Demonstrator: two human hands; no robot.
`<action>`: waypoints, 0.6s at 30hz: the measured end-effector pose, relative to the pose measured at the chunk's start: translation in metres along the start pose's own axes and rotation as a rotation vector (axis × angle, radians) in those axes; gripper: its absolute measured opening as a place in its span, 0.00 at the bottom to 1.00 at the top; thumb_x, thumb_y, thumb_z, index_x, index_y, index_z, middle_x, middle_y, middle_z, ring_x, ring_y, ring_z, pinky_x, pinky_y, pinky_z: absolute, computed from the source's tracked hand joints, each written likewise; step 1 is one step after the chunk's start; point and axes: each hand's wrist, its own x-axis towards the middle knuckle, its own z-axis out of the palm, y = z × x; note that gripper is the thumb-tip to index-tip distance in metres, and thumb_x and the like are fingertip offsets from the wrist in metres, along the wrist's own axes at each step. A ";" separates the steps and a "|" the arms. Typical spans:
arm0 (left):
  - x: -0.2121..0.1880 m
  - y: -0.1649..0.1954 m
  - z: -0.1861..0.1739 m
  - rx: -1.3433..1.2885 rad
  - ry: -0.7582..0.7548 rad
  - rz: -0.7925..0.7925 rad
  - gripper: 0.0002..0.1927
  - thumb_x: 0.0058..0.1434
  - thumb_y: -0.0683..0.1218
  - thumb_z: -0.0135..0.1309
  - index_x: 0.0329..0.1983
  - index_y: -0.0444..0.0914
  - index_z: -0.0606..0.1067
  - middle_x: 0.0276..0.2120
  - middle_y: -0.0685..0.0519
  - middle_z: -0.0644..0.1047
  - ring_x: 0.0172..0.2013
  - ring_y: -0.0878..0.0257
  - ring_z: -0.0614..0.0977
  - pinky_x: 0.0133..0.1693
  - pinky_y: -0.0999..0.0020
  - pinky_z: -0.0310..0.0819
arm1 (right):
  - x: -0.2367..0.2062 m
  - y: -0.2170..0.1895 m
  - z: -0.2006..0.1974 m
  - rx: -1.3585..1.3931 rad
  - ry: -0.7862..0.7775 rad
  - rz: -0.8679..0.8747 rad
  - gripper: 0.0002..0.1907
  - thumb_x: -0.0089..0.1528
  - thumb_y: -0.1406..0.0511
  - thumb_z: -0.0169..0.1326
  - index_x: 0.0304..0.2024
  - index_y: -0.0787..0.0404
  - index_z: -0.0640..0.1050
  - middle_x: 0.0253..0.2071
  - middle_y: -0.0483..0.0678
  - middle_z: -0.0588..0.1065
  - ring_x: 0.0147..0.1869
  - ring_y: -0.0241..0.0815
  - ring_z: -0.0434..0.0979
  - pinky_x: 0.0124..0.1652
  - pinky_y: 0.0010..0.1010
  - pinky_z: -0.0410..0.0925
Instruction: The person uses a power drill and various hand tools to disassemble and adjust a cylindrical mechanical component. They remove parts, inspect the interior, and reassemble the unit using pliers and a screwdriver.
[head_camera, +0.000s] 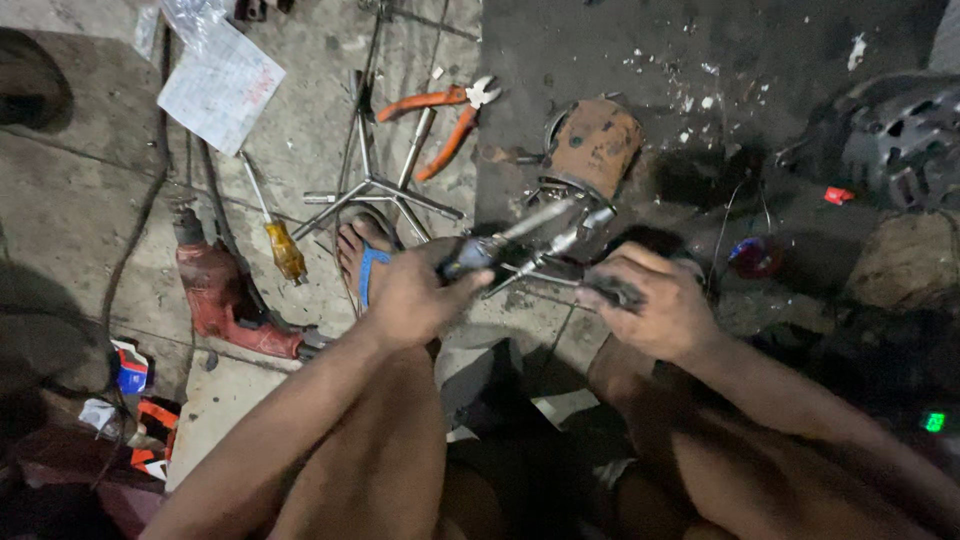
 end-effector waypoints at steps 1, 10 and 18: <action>-0.005 -0.005 -0.004 -0.034 -0.003 -0.040 0.20 0.55 0.55 0.63 0.46 0.38 0.79 0.31 0.45 0.81 0.31 0.48 0.84 0.38 0.57 0.76 | -0.003 0.000 -0.001 0.001 0.098 -0.062 0.10 0.59 0.65 0.65 0.39 0.61 0.79 0.36 0.49 0.76 0.31 0.41 0.80 0.28 0.31 0.74; -0.026 -0.048 -0.016 0.215 0.108 0.335 0.22 0.68 0.49 0.52 0.61 0.34 0.74 0.43 0.39 0.79 0.44 0.37 0.81 0.45 0.48 0.75 | -0.011 0.029 0.003 -0.071 0.303 -0.215 0.13 0.56 0.66 0.67 0.36 0.65 0.76 0.37 0.48 0.73 0.35 0.39 0.78 0.31 0.29 0.74; -0.027 -0.004 -0.025 0.520 0.144 0.202 0.23 0.65 0.52 0.52 0.61 0.40 0.75 0.42 0.41 0.79 0.37 0.41 0.82 0.39 0.47 0.78 | -0.001 0.016 -0.003 -0.418 0.448 -0.459 0.10 0.59 0.70 0.65 0.39 0.68 0.79 0.39 0.49 0.76 0.37 0.41 0.77 0.32 0.27 0.73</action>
